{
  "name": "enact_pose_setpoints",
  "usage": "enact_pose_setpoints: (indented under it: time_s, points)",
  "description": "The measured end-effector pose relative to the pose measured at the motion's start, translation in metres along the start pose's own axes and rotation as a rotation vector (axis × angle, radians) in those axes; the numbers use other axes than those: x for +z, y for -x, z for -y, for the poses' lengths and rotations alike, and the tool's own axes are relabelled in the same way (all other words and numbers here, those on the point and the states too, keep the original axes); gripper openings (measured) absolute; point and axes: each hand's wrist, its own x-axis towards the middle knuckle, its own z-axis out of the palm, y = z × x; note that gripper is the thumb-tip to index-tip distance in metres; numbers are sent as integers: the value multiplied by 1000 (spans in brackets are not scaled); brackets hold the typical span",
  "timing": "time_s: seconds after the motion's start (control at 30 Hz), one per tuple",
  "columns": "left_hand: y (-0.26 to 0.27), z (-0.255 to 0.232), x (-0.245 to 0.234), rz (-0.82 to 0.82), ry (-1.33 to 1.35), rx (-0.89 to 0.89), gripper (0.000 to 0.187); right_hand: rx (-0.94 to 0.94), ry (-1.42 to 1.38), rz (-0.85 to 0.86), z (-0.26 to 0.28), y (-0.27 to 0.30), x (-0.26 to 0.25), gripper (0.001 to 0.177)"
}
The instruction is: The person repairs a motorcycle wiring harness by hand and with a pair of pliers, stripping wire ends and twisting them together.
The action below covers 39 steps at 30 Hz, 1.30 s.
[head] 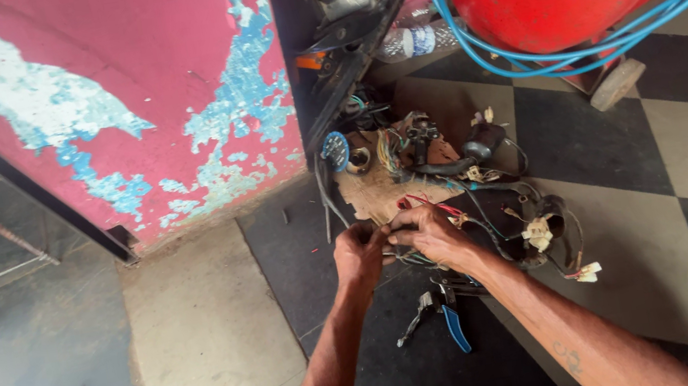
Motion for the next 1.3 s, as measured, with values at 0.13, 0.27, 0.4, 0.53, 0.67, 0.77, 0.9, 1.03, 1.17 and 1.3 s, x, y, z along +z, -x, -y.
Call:
enact_pose_setpoints:
  time_s: [0.13,0.27,0.4,0.53,0.67,0.77,0.9,1.03,1.17,1.3]
  points:
    - [4,-6,0,-66,-137,-2,25,-56,-1,8,10,0,1,20]
    - [6,-2,1,-61,-125,-8,25,-254,179,-51,10,0,-3,18]
    - [8,1,6,-90,-60,-53,27,-129,139,8,-2,-2,-4,18]
    - [6,4,11,-85,-13,-107,24,-238,200,-65,-9,-8,-6,21]
    - [-13,10,14,-63,50,-71,24,-76,231,-33,-8,-17,-6,22]
    - [-28,12,13,-55,-148,-31,26,6,193,15,-13,-25,-9,16]
    - [-41,19,3,-17,-324,450,53,14,124,68,-15,-26,-16,18]
    - [-48,28,1,35,-319,227,37,40,-48,8,-22,-23,-12,23]
    - [-51,40,6,125,-223,500,24,1,-140,-32,-37,-25,-11,19]
    - [-39,24,11,5,-120,109,36,23,-81,-59,-37,-22,0,20]
